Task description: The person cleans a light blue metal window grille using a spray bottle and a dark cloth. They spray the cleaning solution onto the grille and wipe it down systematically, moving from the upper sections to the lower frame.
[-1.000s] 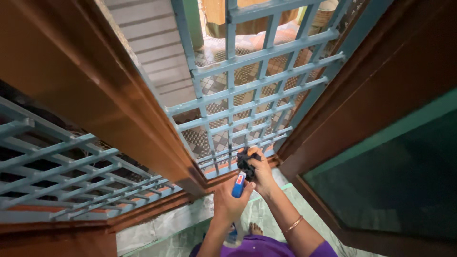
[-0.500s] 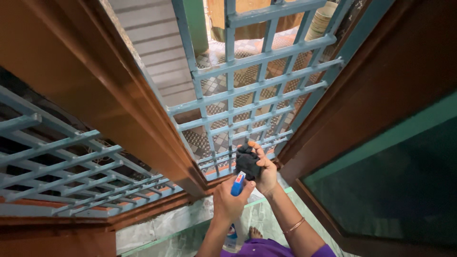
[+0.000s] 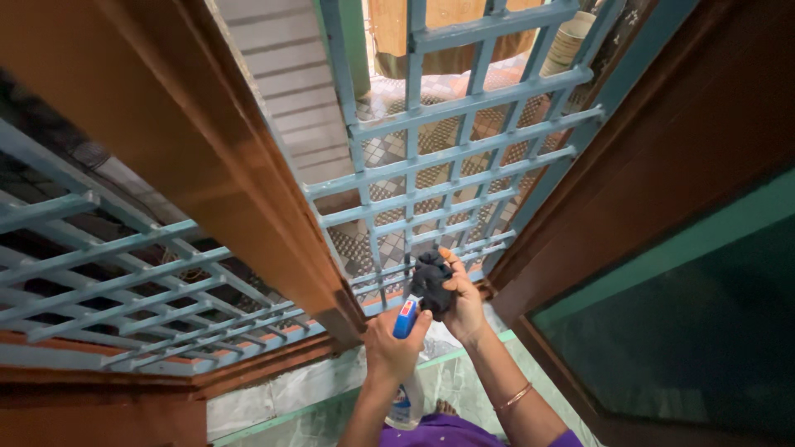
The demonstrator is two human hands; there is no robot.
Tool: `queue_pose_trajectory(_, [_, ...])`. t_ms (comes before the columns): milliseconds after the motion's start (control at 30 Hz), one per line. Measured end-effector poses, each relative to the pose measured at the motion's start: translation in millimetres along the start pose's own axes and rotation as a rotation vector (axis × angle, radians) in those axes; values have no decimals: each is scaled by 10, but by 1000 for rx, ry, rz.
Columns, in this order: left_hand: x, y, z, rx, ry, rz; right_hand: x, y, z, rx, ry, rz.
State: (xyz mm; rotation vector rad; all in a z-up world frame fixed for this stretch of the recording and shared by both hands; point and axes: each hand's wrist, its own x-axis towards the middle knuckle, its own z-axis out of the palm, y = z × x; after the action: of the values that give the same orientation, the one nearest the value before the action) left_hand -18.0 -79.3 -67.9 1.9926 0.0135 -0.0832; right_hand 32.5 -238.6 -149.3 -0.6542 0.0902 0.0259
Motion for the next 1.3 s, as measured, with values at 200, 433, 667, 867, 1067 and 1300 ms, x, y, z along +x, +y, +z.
queue_pose_trajectory(200, [-46,-63,-181,-185,237,198,-19,216,476,-778,39,-549])
queue_pose_trajectory(433, [-83,-150,-519,-270,307,174,338,896,1029,-892,167,-833])
queue_pose_trajectory(667, [-113,-140,-681,-211,254,128,461,1214,638,-1108,239,-730])
queue_pose_trajectory(867, [-73,-129,-723,-173,213,239,359,767,1274,-799,43,-701])
queue_pose_trajectory(1067, [-33,-171,-681,-169,177,230,350,867,922,-1232,-22,-757])
queue_pose_trajectory(1300, [20,-237,-589,-236,103,219,-73,798,498,-1314,60,-898])
